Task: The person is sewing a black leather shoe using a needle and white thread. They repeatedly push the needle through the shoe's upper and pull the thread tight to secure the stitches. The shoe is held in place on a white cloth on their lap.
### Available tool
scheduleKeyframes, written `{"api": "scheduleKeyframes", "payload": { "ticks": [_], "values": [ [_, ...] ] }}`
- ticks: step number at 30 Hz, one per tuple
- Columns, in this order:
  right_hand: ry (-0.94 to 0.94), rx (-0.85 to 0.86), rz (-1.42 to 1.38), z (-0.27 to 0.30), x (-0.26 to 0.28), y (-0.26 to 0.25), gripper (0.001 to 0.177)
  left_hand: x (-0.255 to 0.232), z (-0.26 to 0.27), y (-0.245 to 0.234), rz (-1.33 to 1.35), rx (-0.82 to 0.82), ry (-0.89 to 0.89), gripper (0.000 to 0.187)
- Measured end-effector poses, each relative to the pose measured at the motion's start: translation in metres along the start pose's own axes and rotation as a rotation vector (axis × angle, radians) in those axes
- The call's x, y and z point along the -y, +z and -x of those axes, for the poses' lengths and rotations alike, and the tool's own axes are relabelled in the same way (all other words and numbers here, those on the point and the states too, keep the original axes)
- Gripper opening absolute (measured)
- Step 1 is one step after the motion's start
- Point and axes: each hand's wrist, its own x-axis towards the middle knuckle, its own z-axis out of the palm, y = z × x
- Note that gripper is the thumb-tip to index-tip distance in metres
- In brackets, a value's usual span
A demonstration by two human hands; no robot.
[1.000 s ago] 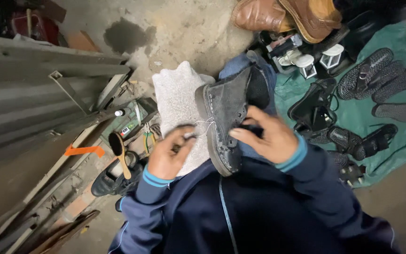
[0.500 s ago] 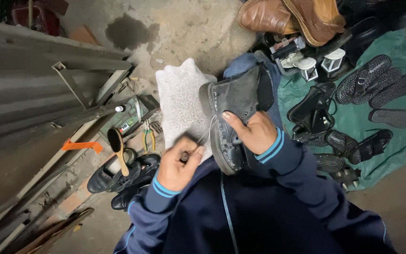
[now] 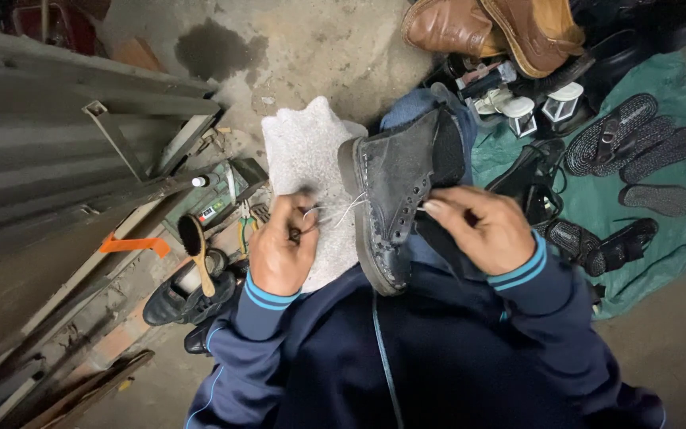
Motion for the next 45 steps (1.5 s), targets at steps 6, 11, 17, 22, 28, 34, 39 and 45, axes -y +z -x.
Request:
{"api": "scheduleKeyframes", "payload": {
  "ticks": [6,11,17,22,28,34,39,45],
  "values": [
    [0.023,-0.044,-0.022,0.007,-0.031,0.004,0.008,0.007,0.005,0.011,-0.041,0.144,-0.005,0.015],
    [0.022,-0.041,0.042,0.008,-0.042,-0.001,0.009,0.005,-0.001,0.011,-0.079,0.248,-0.061,0.012],
    [0.031,-0.032,0.082,0.010,-0.045,-0.002,0.011,0.019,0.007,0.041,-0.123,0.389,-0.252,0.038],
    [0.003,-0.069,0.104,0.011,-0.049,-0.004,0.012,0.022,-0.001,0.055,-0.188,0.358,-0.269,0.034],
    [-0.150,-0.235,0.308,0.011,-0.042,-0.007,0.016,0.019,-0.004,0.041,-0.086,0.262,-0.229,0.018],
    [-0.167,-0.182,0.098,-0.002,-0.025,0.008,0.010,0.012,-0.003,-0.038,0.488,0.267,0.055,0.007],
    [-0.131,0.111,0.350,-0.017,-0.042,0.031,0.036,0.059,0.027,-0.072,0.433,0.073,-0.071,0.011],
    [-0.155,-0.091,0.332,-0.011,-0.025,0.006,0.015,0.031,0.014,-0.054,-0.162,-0.178,-0.080,0.018]
  ]
}}
